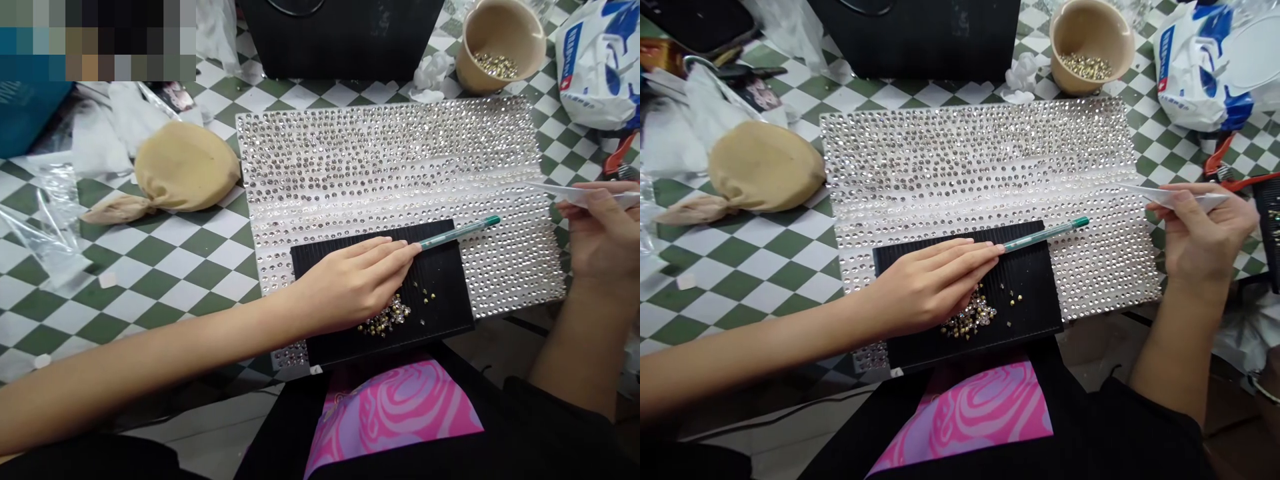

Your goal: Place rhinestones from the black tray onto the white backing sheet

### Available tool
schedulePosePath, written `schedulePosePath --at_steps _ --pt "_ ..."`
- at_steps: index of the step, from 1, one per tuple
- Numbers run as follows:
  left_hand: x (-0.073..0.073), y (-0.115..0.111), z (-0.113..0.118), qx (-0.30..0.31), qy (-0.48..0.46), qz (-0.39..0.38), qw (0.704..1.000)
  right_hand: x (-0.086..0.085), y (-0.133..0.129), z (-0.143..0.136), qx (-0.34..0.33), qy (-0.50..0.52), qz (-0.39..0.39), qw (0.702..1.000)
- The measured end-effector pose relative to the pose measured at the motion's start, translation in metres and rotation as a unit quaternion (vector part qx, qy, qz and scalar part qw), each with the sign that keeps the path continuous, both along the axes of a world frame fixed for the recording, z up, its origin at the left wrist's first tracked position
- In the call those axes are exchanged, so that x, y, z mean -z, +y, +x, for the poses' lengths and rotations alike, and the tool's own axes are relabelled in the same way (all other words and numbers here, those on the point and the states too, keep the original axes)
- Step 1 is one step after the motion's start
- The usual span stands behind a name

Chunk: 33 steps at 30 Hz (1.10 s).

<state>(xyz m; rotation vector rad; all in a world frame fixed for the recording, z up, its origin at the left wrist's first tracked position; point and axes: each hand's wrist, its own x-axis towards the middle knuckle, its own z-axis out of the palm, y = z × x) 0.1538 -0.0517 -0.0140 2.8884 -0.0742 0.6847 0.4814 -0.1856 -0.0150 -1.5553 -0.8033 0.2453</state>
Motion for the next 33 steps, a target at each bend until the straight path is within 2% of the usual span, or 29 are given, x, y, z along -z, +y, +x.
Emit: schedulePosePath --at_steps 6,26,33 --pt "-0.0008 -0.0006 0.0003 0.0 0.002 0.0 1.0 0.0107 -0.0011 -0.0002 0.001 0.016 -0.007 1.0" --pt "0.0015 -0.0001 0.0011 -0.001 0.003 -0.005 1.0 0.0097 -0.0009 -0.0047 0.013 -0.012 -0.01 1.0" --pt "0.0007 0.0001 -0.0002 0.001 0.007 0.003 1.0 0.0101 -0.0001 0.0008 0.021 0.004 0.044 0.999"
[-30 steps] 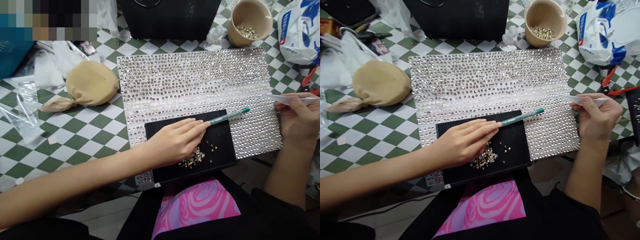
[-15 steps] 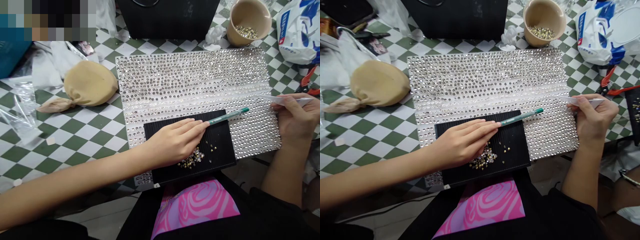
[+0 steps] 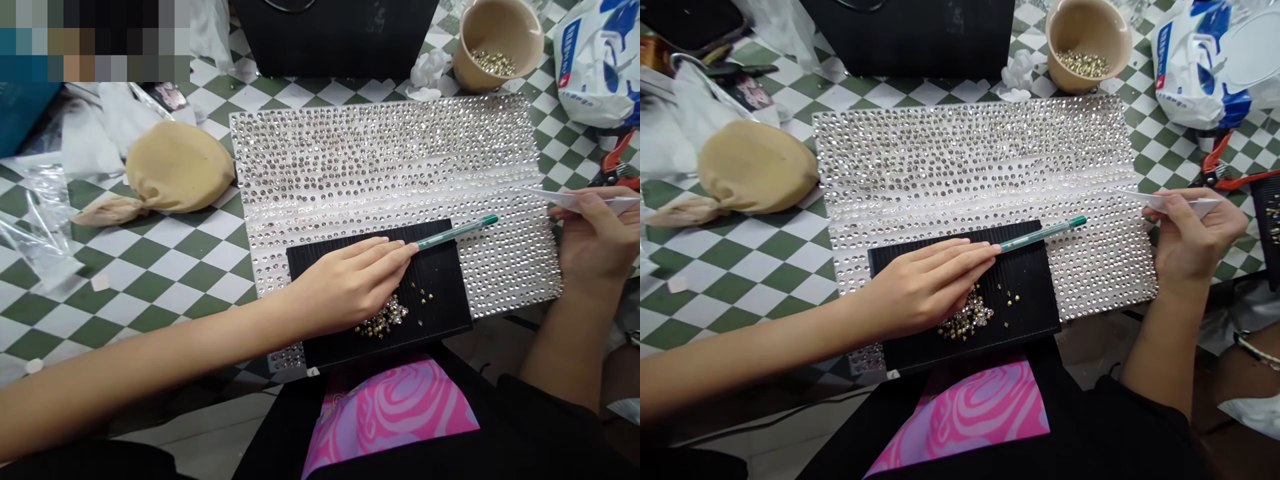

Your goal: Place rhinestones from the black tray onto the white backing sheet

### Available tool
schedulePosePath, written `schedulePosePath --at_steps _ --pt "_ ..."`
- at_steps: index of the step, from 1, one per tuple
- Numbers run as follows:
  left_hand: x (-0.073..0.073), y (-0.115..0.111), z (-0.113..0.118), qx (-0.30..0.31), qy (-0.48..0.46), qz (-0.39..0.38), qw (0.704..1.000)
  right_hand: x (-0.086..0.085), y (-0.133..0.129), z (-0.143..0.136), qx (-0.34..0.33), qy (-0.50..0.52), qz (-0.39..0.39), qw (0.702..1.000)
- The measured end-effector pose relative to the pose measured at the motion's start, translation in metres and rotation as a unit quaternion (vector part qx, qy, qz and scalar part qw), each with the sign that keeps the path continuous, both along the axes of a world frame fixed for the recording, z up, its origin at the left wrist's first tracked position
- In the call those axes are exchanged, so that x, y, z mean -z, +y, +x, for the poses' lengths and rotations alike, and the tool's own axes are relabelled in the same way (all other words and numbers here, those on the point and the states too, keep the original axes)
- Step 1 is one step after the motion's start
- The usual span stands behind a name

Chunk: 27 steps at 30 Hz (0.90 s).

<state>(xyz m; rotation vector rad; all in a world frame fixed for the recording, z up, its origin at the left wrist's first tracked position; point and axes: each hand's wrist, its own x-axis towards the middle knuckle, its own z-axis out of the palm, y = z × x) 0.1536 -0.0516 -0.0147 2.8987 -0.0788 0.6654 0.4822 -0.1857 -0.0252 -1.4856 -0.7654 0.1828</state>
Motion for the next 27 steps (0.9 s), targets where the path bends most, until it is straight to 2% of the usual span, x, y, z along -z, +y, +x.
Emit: schedulePosePath --at_steps 16,27 --pt "-0.0004 -0.0001 0.0006 0.001 -0.002 -0.001 1.0 0.0046 -0.0018 0.0054 0.008 -0.014 0.002 1.0" --pt "-0.0001 0.0 0.0004 0.004 0.002 -0.007 1.0 0.0066 -0.0025 0.0074 0.048 -0.009 0.03 0.998"
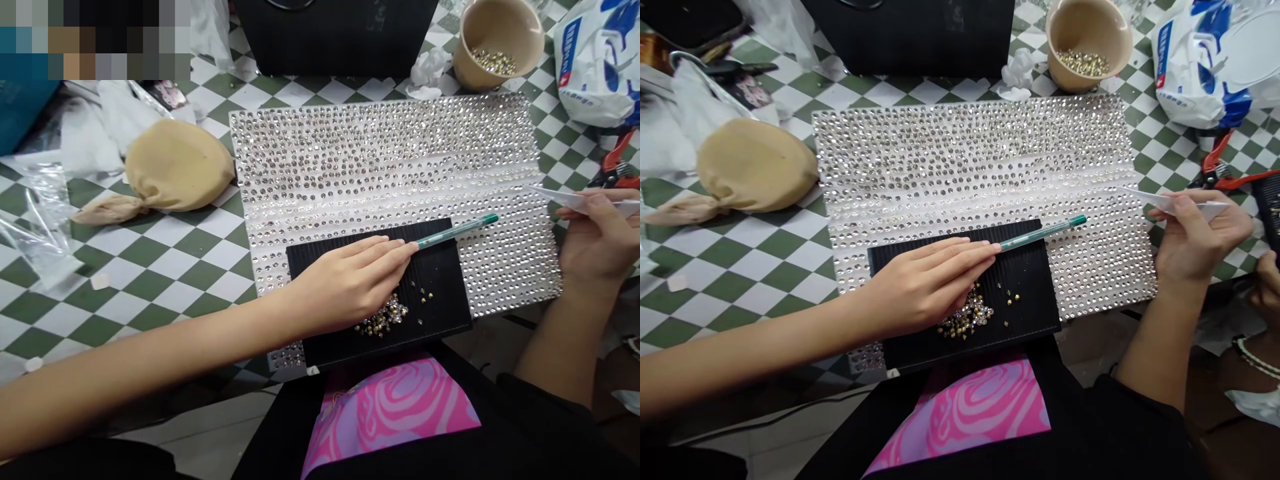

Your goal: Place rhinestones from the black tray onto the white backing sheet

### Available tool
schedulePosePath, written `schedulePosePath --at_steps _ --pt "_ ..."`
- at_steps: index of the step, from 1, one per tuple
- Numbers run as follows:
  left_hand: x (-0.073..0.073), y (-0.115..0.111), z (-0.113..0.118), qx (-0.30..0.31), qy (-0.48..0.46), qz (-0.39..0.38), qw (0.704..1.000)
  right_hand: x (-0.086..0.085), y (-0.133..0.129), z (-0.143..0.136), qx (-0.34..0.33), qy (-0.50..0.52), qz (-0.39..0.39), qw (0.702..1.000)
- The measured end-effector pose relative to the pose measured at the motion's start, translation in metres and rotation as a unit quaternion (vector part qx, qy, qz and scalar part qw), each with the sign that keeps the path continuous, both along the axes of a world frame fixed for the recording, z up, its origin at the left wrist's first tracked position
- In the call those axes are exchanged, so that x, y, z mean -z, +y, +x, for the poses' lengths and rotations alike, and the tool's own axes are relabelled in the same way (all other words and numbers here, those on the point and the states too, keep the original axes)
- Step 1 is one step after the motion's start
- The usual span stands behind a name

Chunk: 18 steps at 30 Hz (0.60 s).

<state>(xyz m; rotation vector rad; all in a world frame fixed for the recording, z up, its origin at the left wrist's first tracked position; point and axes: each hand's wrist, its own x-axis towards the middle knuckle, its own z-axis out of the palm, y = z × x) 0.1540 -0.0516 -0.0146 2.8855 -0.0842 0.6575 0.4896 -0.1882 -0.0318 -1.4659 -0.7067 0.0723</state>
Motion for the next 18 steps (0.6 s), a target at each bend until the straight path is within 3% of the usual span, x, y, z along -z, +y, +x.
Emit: schedulePosePath --at_steps 18 --pt "0.0001 -0.0003 0.0003 -0.001 -0.003 0.002 1.0 0.0025 -0.0013 0.0003 0.01 -0.012 0.011 1.0"
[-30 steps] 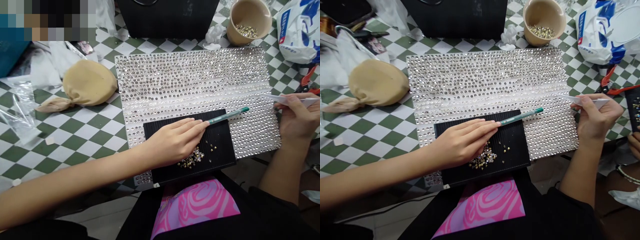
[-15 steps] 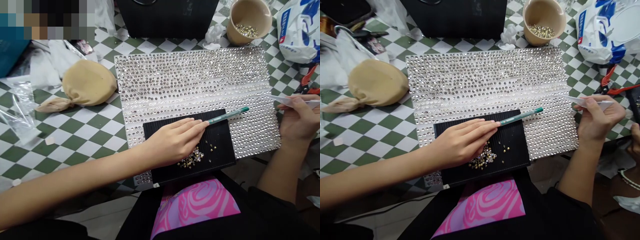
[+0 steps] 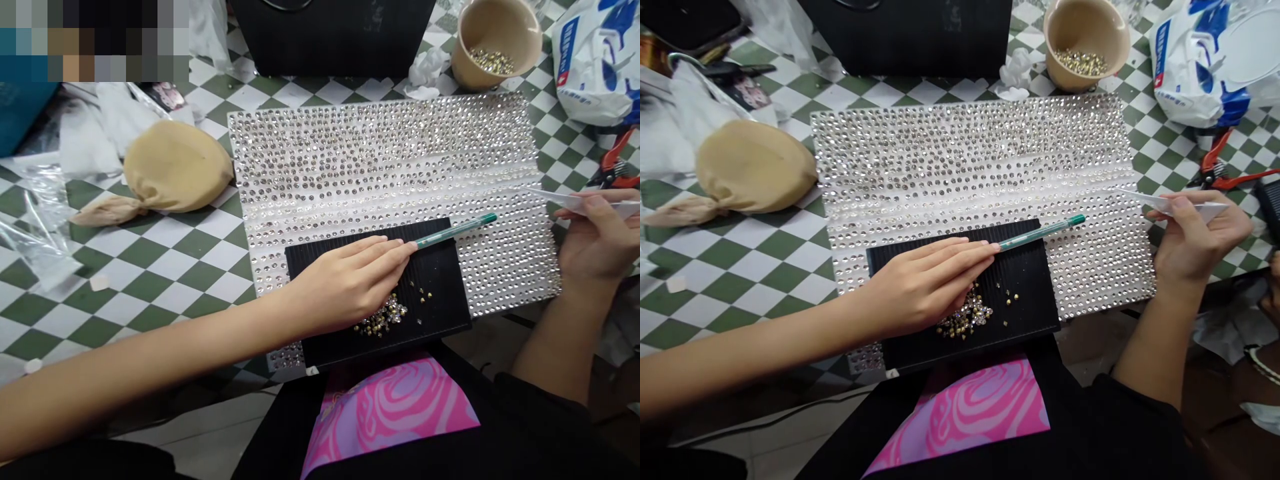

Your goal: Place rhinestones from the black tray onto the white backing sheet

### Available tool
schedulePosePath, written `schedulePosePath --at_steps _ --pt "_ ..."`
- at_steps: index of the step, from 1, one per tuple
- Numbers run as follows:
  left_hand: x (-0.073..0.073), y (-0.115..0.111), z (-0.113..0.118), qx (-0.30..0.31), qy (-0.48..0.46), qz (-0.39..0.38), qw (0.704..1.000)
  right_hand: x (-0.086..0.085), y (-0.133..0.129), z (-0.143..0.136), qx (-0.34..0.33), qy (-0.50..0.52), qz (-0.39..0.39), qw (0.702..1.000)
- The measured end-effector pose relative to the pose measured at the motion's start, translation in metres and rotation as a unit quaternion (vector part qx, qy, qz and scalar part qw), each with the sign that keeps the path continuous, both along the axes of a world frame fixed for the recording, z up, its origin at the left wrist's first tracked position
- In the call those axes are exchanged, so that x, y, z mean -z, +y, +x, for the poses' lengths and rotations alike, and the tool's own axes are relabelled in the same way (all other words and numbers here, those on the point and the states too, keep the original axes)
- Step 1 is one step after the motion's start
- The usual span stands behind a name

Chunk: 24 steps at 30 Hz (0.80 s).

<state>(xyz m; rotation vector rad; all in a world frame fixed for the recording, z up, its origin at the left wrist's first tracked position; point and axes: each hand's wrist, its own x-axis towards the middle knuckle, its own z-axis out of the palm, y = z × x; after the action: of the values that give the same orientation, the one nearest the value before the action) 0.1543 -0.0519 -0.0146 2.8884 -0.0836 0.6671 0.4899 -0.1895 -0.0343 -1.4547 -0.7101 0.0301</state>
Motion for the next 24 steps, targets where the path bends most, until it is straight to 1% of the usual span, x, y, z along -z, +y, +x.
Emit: schedulePosePath --at_steps 7,14,20,24 --pt "0.0 0.0003 -0.0008 0.001 0.008 0.0 1.0 0.0008 -0.0011 0.0032 0.011 0.002 0.015 1.0" --pt "0.0003 0.0003 0.0002 -0.003 0.007 0.006 1.0 0.0013 0.0018 0.0006 0.022 0.009 0.018 1.0" --pt "0.0009 0.0001 -0.0001 -0.001 0.005 0.002 1.0 0.0039 -0.0006 0.0052 0.029 -0.002 0.046 0.998" --pt "0.001 0.0005 -0.0001 0.002 0.003 -0.004 1.0 0.004 -0.003 0.0074 0.023 -0.005 0.043 0.999"
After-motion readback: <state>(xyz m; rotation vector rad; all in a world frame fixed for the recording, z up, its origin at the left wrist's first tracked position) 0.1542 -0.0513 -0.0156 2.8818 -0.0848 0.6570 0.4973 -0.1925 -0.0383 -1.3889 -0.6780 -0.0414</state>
